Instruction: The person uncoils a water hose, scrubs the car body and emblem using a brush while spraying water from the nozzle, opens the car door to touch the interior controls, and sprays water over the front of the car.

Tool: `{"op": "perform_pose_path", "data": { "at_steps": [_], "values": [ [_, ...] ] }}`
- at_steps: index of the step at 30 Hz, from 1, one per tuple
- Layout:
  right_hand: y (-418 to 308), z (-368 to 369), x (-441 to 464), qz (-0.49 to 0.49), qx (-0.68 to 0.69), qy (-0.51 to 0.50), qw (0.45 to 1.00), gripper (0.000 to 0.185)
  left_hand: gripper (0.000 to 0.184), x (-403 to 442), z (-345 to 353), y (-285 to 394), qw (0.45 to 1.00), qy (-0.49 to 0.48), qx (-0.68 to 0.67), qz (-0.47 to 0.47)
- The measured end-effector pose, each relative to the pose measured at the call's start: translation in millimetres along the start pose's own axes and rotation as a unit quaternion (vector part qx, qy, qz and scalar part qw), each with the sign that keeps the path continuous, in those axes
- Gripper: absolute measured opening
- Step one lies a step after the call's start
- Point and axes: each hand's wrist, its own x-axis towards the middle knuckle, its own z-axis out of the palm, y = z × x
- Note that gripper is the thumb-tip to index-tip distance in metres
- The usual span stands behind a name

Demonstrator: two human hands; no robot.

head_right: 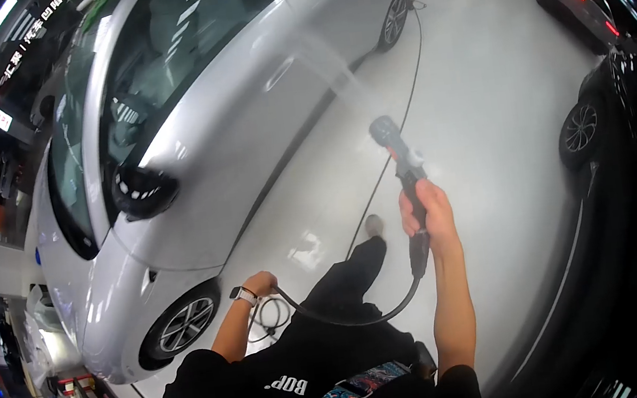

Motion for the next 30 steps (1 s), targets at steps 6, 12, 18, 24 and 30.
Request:
{"op": "perform_pose_path", "data": {
  "at_steps": [6, 12, 18, 24, 30],
  "values": [
    [-68, -99, 150, 0.056, 0.017, 0.005, 0.998, 0.055, 0.035, 220, -117, 27, 0.999, 0.018, -0.038, 0.022],
    [-161, -144, 246, 0.035, 0.054, -0.020, 0.998, 0.059, 0.048, 356, -376, 59, 0.555, 0.335, -0.760, -0.040],
    [-204, -234, 369, 0.067, 0.089, 0.004, 0.994, 0.057, 0.044, 455, -494, 20, 0.230, 0.430, -0.871, 0.061],
    [-238, -434, 531, 0.054, 0.254, 0.004, 0.966, 0.052, 0.070, 500, -490, 27, 0.108, 0.546, -0.830, 0.010],
    [-289, -479, 661, 0.041, 0.088, 0.068, 0.993, 0.047, 0.076, 505, -499, 35, 0.089, 0.605, -0.790, -0.051]
  ]
}}
